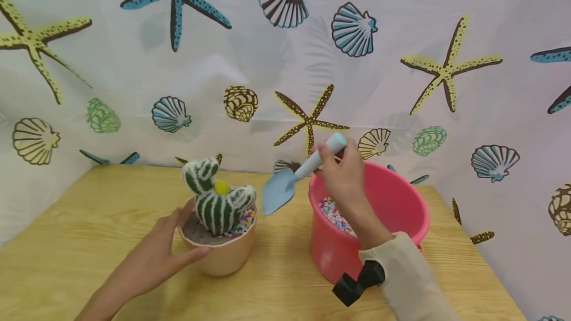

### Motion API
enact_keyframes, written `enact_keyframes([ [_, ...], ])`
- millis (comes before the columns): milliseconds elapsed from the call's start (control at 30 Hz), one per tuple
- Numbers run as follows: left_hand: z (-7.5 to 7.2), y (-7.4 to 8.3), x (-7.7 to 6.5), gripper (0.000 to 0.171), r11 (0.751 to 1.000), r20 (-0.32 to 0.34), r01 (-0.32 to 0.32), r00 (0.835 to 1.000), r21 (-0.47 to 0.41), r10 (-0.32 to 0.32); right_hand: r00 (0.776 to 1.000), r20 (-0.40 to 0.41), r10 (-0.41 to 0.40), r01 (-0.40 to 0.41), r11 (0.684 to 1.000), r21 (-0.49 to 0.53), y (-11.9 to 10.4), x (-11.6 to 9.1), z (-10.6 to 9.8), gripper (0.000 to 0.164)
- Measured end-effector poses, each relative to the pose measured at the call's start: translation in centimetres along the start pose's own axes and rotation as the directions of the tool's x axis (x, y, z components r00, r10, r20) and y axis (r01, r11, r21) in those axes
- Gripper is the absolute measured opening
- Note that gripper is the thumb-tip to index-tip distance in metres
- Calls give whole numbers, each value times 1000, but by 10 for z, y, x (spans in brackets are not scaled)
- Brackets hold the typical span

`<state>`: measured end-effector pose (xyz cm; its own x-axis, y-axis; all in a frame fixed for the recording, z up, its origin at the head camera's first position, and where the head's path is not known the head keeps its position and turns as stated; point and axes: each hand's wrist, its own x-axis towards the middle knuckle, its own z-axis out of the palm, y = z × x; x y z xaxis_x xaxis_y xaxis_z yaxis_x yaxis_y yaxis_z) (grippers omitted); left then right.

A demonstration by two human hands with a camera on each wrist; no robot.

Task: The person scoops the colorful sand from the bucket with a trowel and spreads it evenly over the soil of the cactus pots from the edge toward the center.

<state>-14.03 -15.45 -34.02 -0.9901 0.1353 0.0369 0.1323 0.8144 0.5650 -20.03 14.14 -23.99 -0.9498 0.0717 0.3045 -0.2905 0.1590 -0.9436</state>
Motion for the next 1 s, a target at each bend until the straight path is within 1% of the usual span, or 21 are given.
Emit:
enact_keyframes([
  [133, 0, 4, -5, 105, 1000, -7, 15, 1000, -12, -16, 1000, -4, -10, 10, 1000, -9, -1, -1, -10, 25],
  [300, 1, 9, -11, 105, 1000, -9, 28, 1000, 14, -28, 1000, -9, -15, 15, 1000, -6, -2, -4, -22, 26],
  [367, 2, 12, -12, 106, 998, 2, 55, 998, 33, -55, 1000, -14, -25, 25, 1000, -7, -2, -5, -27, 27],
  [467, 4, 16, -13, 106, 993, 39, 112, 993, 33, -113, 999, -27, -40, 40, 999, 1, -2, -6, -35, 29],
  [533, 5, 19, -13, 106, 988, 67, 148, 986, 40, -151, 998, -40, -54, 54, 998, 13, -2, -7, -39, 27],
  [600, 6, 22, -15, 104, 986, 80, 162, 983, 46, -165, 997, -53, -62, 63, 997, 33, -2, -7, -44, 24],
  [667, 7, 25, -16, 101, 985, 76, 159, 984, 62, -163, 995, -61, -74, 76, 997, 30, -2, -7, -48, 24],
  [733, 7, 28, -18, 96, 987, 72, 150, 985, 56, -154, 994, -67, -83, 86, 995, 43, -3, -7, -53, 22],
  [833, 8, 34, -20, 85, 991, 74, 132, 988, 36, -134, 993, -76, -91, 95, 995, 45, -4, -7, -58, 23],
  [933, 9, 40, -20, 75, 993, 89, 119, 989, 4, -119, 991, -93, -94, 99, 993, 60, -5, -7, -63, 18],
  [1000, 11, 44, -22, 68, 994, 83, 110, 991, -27, -107, 990, -103, -97, 104, 992, 70, -5, -7, -66, 16],
])
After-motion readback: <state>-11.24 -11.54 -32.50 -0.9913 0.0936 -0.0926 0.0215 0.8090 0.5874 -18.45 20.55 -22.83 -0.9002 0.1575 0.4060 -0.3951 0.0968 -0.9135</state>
